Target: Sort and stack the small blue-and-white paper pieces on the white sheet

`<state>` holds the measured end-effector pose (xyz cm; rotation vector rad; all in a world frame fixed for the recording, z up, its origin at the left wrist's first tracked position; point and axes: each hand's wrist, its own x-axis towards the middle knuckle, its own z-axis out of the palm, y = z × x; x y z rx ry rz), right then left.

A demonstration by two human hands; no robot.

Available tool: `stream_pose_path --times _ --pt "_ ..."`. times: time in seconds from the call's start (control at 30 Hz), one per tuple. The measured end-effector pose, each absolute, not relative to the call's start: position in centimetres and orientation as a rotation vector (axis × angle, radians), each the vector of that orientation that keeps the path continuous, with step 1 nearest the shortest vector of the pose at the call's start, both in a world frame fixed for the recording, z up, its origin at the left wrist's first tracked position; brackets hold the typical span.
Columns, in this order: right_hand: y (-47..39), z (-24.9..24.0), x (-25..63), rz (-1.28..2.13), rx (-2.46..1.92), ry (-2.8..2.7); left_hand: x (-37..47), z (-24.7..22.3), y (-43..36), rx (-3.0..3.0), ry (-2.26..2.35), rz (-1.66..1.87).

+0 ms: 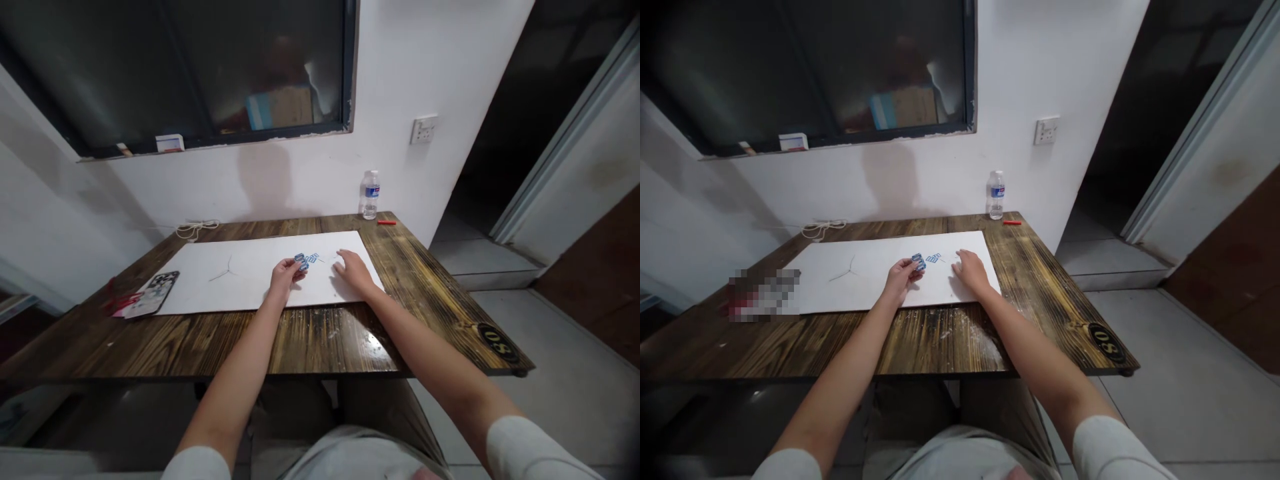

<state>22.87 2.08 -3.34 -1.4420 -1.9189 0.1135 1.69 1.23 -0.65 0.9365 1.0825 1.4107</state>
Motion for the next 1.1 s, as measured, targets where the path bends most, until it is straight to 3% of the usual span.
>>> stream_pose_path --times 0.6,1.1 --pt "7.1 -2.1 22.9 0.091 -1.761 -2.176 0.8 -1.1 1.8 0.881 1.138 1.497" --pt "6.0 -3.3 23.7 0.06 -1.631 -2.186 0.7 -1.5 2.1 0.899 1.187 1.502"
